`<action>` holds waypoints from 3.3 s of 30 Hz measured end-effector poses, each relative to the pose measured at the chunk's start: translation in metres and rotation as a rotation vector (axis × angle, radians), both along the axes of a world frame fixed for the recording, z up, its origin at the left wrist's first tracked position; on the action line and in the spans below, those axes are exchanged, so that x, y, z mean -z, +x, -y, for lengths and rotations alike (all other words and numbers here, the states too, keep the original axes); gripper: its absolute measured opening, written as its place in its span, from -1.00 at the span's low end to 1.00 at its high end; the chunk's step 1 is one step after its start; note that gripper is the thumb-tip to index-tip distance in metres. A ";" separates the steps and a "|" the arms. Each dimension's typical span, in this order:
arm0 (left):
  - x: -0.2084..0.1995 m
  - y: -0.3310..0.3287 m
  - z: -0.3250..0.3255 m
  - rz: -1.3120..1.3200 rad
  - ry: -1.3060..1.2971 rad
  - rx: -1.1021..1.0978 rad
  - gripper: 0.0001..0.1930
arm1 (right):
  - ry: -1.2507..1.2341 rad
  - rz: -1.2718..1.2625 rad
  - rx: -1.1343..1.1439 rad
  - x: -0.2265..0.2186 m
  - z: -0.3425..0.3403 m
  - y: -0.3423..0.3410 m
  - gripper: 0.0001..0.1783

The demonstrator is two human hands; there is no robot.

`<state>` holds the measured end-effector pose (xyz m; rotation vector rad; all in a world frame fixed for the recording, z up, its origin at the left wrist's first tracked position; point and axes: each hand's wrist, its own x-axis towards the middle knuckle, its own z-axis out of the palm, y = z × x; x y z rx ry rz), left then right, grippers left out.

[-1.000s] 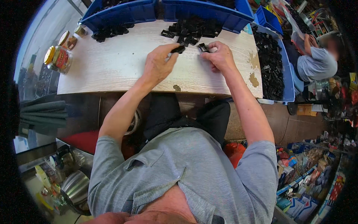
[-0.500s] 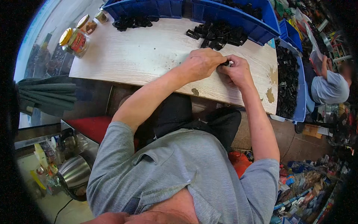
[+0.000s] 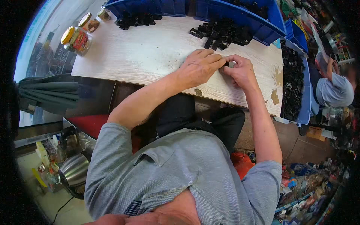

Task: Assembling small black plastic components by snapping them together at a workbench.

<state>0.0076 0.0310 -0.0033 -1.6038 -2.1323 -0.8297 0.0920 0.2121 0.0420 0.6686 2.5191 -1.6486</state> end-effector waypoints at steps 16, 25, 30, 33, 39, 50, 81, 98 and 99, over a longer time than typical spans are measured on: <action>0.012 -0.143 0.095 -0.129 -0.084 -0.876 -0.74 | -0.269 -0.298 0.731 -0.008 -0.111 0.022 -0.62; 0.008 -0.132 0.079 -0.033 0.067 -0.621 -0.83 | -0.176 -0.176 0.560 0.000 -0.075 -0.010 -0.53; 0.016 -0.135 0.077 -0.036 0.176 -0.550 -0.82 | -0.021 -0.114 0.406 0.012 -0.055 -0.038 -0.53; 0.017 -0.132 0.082 0.019 0.211 -0.527 -0.78 | 0.132 -0.094 0.405 0.013 -0.048 -0.049 -0.58; 0.016 -0.143 0.092 0.086 0.073 -0.689 -0.74 | 0.212 -0.086 0.398 0.008 -0.037 -0.054 -0.69; 0.002 -0.111 0.093 -0.038 0.017 -0.469 -0.79 | -0.138 -0.001 0.414 0.000 -0.041 -0.026 -0.69; -0.010 -0.033 0.051 0.186 0.120 -0.100 -0.75 | -0.076 0.095 0.044 -0.005 0.024 -0.004 -0.70; -0.013 -0.022 0.011 0.230 -0.044 0.226 -0.73 | -0.167 0.001 0.030 0.007 0.018 0.001 -0.71; -0.013 -0.019 0.015 0.172 -0.038 0.207 -0.73 | -0.195 -0.006 0.026 0.008 0.019 0.001 -0.71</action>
